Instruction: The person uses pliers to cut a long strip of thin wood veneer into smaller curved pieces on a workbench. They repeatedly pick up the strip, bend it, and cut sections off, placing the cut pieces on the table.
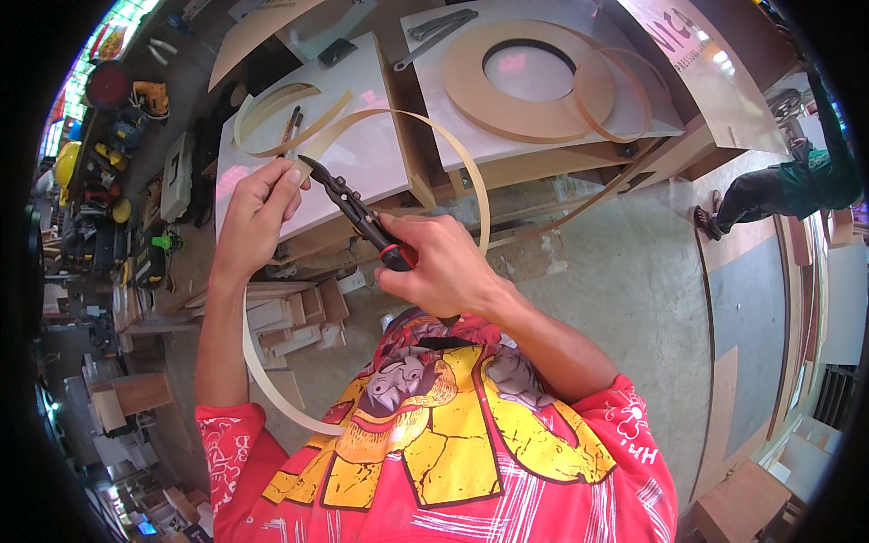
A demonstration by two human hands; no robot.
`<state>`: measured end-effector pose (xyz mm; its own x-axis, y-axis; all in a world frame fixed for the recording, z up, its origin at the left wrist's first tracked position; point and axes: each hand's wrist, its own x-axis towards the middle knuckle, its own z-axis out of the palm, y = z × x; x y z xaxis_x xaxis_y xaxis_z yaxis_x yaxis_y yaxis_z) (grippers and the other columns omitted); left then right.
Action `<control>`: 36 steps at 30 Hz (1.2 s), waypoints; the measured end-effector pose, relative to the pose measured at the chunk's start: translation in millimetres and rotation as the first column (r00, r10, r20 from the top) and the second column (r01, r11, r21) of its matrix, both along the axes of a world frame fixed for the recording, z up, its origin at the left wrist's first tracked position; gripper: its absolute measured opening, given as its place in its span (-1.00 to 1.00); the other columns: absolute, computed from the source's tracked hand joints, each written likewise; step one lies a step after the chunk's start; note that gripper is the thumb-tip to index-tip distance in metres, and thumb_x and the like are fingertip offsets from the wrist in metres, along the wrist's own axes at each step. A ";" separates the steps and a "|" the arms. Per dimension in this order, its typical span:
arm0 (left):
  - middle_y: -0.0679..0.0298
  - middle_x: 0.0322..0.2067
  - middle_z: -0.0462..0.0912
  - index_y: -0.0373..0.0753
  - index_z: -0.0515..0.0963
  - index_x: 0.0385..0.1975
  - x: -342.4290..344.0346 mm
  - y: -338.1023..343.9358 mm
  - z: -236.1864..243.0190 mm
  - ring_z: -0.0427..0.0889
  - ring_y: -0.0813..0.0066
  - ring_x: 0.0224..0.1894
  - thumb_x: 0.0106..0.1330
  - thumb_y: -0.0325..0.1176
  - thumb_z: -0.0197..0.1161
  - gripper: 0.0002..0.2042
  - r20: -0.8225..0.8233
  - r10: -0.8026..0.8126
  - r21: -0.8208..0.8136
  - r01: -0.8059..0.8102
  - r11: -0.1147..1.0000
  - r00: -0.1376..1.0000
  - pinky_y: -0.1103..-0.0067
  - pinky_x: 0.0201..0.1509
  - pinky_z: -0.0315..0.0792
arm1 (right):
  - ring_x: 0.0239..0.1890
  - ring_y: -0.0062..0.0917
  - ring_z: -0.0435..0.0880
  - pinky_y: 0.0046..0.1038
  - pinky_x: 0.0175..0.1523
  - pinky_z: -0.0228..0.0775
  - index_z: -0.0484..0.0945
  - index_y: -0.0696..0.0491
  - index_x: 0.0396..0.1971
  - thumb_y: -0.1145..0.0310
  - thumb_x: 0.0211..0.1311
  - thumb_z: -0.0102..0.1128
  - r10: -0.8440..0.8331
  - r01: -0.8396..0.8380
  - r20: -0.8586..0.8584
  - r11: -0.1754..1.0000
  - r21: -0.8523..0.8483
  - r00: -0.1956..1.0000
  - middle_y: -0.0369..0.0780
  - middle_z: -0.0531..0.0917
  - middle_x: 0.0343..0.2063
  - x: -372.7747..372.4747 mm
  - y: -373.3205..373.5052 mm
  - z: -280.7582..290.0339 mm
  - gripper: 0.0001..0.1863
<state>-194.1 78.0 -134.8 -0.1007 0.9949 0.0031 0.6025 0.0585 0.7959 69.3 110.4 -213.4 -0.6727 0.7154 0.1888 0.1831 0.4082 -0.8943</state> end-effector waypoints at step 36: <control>0.04 -0.17 0.68 -0.41 0.62 0.24 -73.1 -102.8 16.3 0.67 0.12 -0.15 0.63 -0.43 0.10 -0.68 -0.398 0.045 -0.081 -0.084 0.993 0.916 0.41 0.04 0.52 | 0.31 0.17 0.57 0.05 0.46 0.35 0.50 0.01 0.48 -0.14 0.15 0.56 -0.620 0.190 0.366 0.648 0.737 0.694 0.09 0.61 0.29 33.7 204.1 -14.4 -0.05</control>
